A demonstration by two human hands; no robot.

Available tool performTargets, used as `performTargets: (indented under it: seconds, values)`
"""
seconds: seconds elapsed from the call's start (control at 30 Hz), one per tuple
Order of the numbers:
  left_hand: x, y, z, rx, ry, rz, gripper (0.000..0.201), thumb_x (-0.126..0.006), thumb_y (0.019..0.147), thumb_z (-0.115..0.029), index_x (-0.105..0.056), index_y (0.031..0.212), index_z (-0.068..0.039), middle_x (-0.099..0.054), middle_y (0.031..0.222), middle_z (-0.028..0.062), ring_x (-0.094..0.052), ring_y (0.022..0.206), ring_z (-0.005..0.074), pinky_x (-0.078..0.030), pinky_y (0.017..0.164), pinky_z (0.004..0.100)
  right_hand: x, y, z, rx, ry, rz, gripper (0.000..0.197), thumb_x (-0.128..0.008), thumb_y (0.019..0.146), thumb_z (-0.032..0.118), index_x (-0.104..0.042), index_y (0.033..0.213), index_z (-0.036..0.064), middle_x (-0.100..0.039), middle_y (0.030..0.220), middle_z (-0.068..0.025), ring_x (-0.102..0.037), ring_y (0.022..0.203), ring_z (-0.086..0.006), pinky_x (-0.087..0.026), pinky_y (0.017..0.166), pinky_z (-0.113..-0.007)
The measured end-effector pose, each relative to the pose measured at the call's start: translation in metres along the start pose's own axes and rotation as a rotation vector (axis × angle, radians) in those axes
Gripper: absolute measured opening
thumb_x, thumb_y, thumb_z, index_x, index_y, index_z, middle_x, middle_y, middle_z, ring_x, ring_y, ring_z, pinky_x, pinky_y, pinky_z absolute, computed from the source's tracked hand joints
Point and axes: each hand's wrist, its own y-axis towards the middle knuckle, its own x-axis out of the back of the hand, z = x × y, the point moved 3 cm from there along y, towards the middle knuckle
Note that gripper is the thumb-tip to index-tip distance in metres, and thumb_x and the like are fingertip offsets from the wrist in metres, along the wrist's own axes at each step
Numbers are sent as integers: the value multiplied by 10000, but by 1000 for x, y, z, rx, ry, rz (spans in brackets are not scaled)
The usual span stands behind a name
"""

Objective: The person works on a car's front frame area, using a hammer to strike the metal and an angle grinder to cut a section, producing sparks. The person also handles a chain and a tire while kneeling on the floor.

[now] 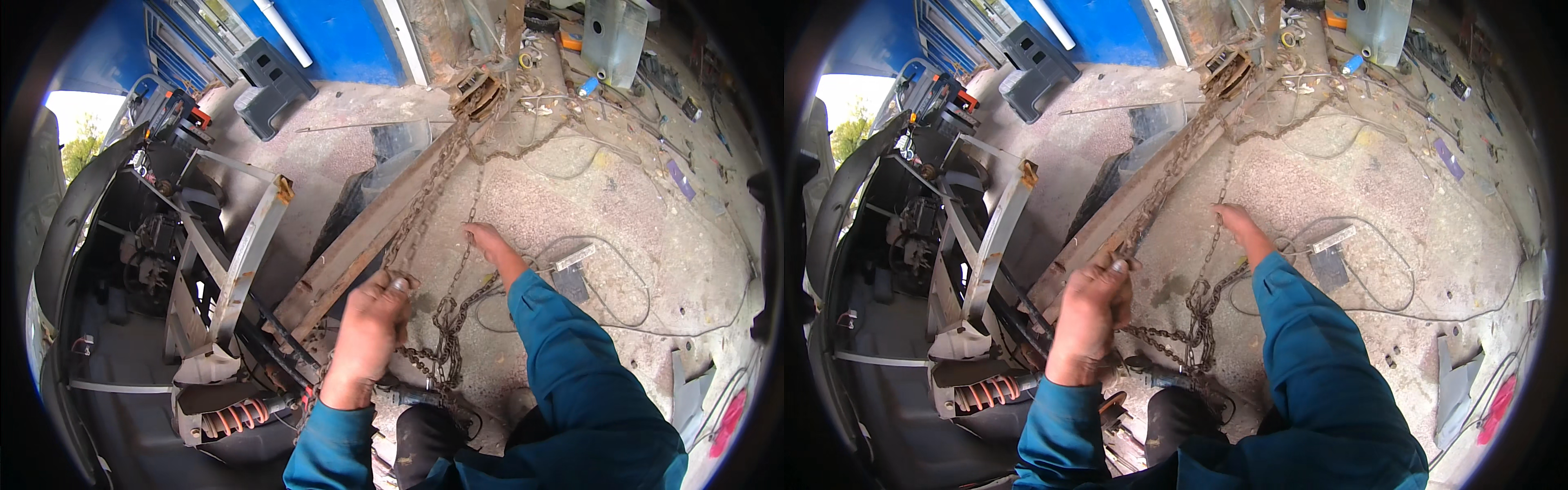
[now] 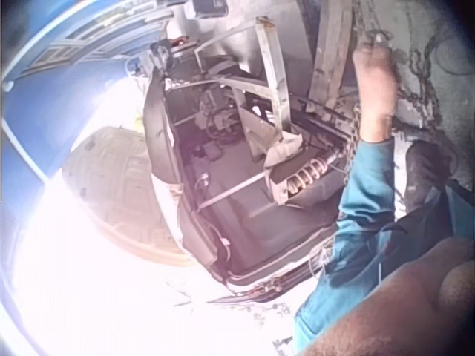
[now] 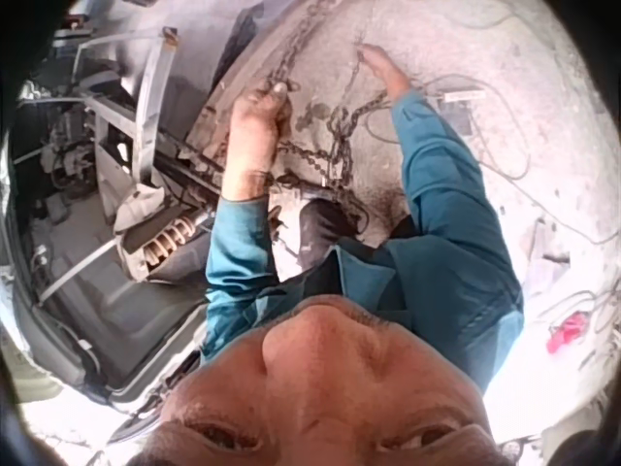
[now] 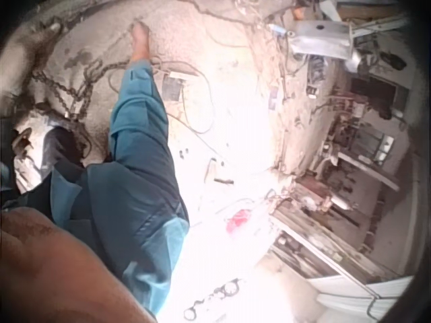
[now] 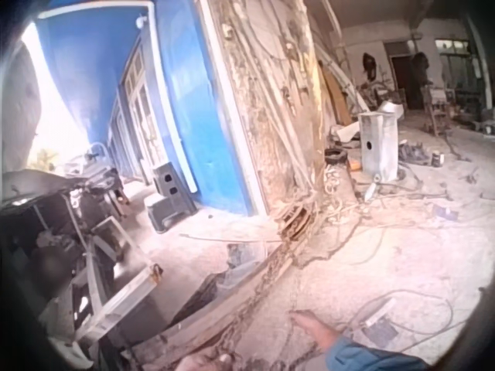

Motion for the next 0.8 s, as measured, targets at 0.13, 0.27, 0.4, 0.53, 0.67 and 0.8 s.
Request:
performTargets:
  seconds: [0.13,0.27,0.4,0.53,0.67,0.8]
  values:
    - [3,-5,26,101,-148,13,286,-573,1130,-247,-654,1121,27,-433,680,-47,-324,516,80,-263,465,271,-18,-46,19,-22,259,-83,380,-569,1103,455,-605,930,118,-497,689,21,-386,520,-121,-402,496,-352]
    - [11,0,36,72,-162,17,277,-546,1131,-214,-655,1081,35,-443,634,-30,-354,463,102,-285,437,290,-46,-122,58,-48,400,-97,437,-511,1123,519,-570,929,132,-367,629,62,-314,486,-95,-277,429,-291]
    - [9,3,36,98,-168,55,292,-534,1133,-216,-663,1065,37,-450,611,-12,-382,432,123,-299,419,319,-49,-189,119,114,596,-138,460,-501,1130,555,-562,964,129,-344,646,77,-277,485,-74,-215,417,-253]
    - [5,2,37,53,-83,69,300,-534,1131,-223,-665,1050,34,-454,613,-4,-360,428,136,-303,415,353,-21,-220,143,128,648,-89,432,-474,1153,502,-556,973,118,-344,655,77,-273,487,-71,-216,416,-248]
    - [9,-8,45,68,-46,73,304,-535,1132,-236,-663,1057,29,-455,628,-5,-380,506,138,-325,455,356,0,-222,146,165,790,58,418,-450,1166,469,-548,966,116,-347,660,77,-273,491,-69,-218,417,-240]
    - [24,-17,47,67,-12,9,291,-547,1122,-224,-673,1042,26,-484,670,6,-391,525,154,-325,485,372,1,-218,154,10,862,41,386,-442,1168,419,-532,940,122,-350,650,77,-278,485,-75,-219,418,-242]
